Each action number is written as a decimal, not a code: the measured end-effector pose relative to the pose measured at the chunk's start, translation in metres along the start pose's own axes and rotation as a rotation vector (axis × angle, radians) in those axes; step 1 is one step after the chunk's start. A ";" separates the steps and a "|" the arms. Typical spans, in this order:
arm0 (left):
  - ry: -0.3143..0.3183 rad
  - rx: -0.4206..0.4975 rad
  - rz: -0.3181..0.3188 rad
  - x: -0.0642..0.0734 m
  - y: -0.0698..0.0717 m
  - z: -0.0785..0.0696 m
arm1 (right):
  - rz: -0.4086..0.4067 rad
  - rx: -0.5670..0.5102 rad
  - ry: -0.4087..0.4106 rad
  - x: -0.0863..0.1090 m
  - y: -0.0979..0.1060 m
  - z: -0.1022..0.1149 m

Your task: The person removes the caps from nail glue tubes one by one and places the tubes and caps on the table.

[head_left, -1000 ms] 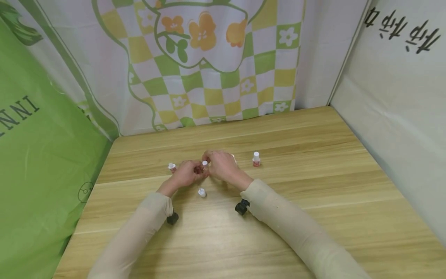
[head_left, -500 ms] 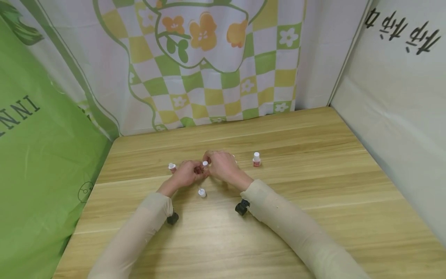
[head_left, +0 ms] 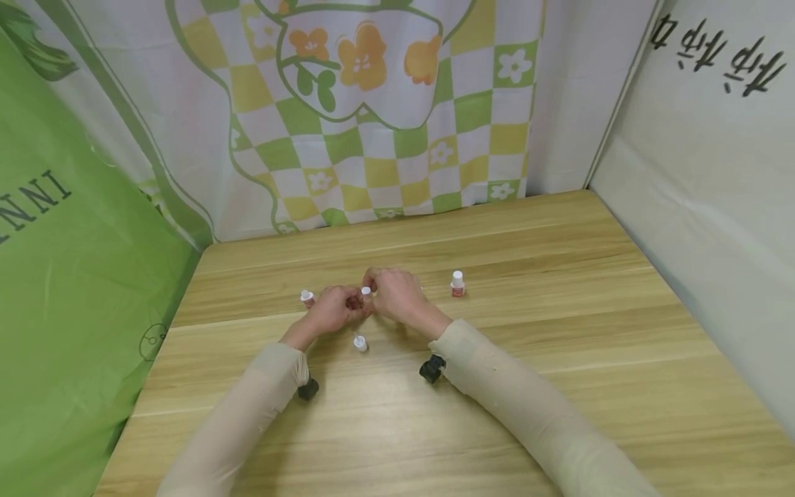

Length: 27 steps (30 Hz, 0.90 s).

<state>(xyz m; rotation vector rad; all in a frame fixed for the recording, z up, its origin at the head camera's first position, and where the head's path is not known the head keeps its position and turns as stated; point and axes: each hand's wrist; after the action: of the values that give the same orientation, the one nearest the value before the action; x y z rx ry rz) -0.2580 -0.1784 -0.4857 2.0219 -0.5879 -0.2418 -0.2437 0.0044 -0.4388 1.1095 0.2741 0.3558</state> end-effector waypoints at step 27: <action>-0.004 -0.008 -0.006 0.000 0.001 -0.002 | 0.009 0.010 0.025 0.002 0.003 0.001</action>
<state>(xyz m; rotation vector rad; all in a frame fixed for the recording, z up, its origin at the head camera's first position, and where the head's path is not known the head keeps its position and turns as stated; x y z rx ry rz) -0.2578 -0.1770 -0.4836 2.0157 -0.5831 -0.2517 -0.2424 0.0055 -0.4362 1.1166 0.2937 0.3766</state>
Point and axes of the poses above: each hand's wrist, its own x-axis away from the middle knuckle, its own y-axis out of the back of the hand, z = x × y, and after that the axes turned 4 degrees about z, right-handed
